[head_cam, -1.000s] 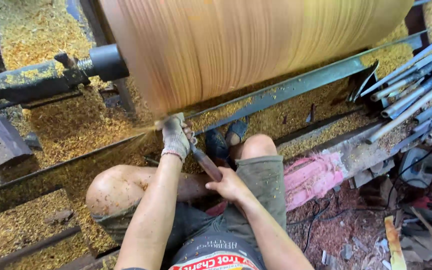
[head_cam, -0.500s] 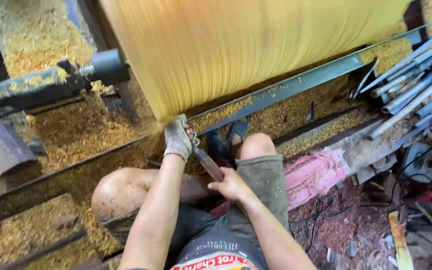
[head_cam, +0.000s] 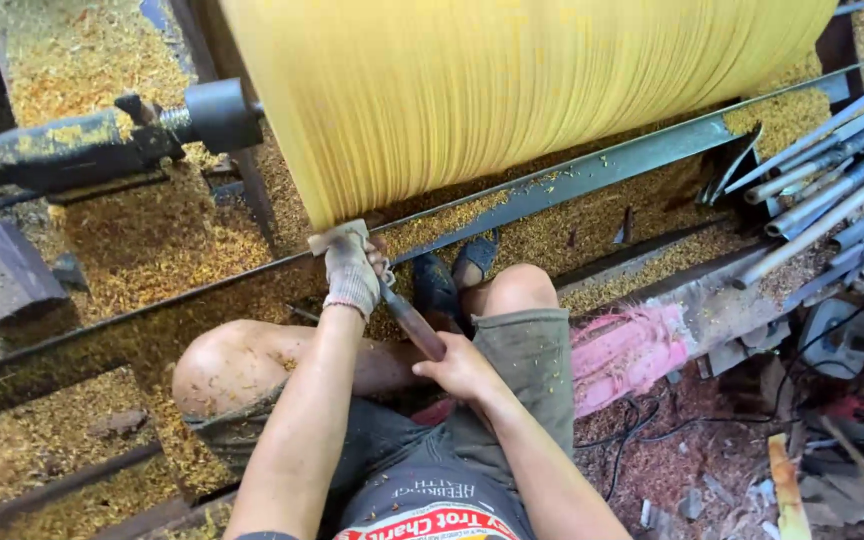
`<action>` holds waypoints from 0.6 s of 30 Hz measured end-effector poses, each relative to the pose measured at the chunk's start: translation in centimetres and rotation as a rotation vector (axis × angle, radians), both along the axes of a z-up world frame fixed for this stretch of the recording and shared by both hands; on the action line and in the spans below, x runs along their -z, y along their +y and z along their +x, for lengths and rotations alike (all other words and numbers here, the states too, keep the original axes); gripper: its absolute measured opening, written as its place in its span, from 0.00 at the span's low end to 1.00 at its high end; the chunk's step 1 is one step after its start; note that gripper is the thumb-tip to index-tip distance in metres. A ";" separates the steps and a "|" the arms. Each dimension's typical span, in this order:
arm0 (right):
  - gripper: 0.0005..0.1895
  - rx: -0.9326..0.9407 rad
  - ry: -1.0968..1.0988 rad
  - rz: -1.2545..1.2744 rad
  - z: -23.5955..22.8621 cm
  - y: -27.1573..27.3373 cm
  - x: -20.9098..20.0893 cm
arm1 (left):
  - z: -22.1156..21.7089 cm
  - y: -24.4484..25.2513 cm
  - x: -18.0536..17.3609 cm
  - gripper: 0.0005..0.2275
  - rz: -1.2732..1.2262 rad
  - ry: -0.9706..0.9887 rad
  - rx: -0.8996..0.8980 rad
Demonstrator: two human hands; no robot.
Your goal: Shaping a large wooden cylinder on a lathe machine using a hand-held chisel.
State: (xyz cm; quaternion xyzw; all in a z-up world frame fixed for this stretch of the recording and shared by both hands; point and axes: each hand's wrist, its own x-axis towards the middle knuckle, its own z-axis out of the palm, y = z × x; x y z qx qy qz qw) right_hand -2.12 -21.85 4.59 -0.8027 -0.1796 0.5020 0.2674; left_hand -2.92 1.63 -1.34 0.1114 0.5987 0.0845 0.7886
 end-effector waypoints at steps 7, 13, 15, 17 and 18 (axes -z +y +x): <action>0.26 0.007 0.014 0.020 0.3 0.8 -0.5 | 0.5 0.7 -2.5 0.18 -0.012 0.131 0.017; 0.27 0.022 0.014 -0.004 0.2 0.4 0.3 | 0.4 0.3 1.4 0.15 -0.083 0.028 0.058; 0.26 -0.012 -0.006 -0.021 0.6 0.5 0.4 | 0.3 0.1 1.5 0.16 -0.028 -0.021 -0.003; 0.26 0.005 -0.010 -0.011 0.4 0.3 0.9 | 0.4 0.3 2.8 0.15 -0.042 -0.015 0.028; 0.26 0.018 -0.008 -0.005 0.3 0.2 1.3 | 0.5 0.3 3.5 0.15 -0.059 -0.005 0.056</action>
